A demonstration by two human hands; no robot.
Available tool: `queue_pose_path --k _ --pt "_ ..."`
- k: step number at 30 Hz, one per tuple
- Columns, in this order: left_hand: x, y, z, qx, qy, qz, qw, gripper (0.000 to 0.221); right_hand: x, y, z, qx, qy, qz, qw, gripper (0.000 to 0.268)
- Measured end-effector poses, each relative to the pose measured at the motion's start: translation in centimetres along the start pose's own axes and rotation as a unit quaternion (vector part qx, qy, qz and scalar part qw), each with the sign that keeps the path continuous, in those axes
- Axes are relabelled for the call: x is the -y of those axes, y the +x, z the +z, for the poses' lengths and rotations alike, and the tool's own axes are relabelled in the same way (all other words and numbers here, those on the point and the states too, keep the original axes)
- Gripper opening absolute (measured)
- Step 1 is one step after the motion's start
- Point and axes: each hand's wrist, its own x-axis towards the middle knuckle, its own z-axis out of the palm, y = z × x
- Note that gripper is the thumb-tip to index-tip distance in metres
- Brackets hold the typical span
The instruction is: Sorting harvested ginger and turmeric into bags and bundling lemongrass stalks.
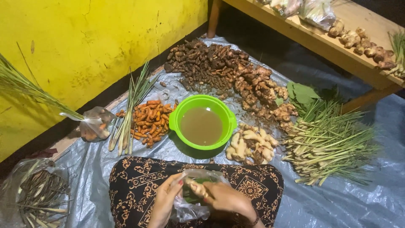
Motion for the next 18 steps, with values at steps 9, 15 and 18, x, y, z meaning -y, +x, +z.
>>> queue_pose_path --k 9,15,18 --pt "-0.3 0.3 -0.9 -0.04 0.026 0.005 0.999 0.038 -1.7 6.3 4.7 -0.211 -0.129 -0.02 0.969 0.025" --pt "-1.4 -0.7 -1.0 -0.021 0.005 -0.019 1.0 0.036 1.7 2.0 2.0 -0.156 0.044 0.049 0.986 0.067" --pt "-2.5 -1.0 -1.1 -0.013 0.038 0.003 0.999 0.038 1.3 0.5 1.8 -0.304 -0.002 0.003 0.953 0.083"
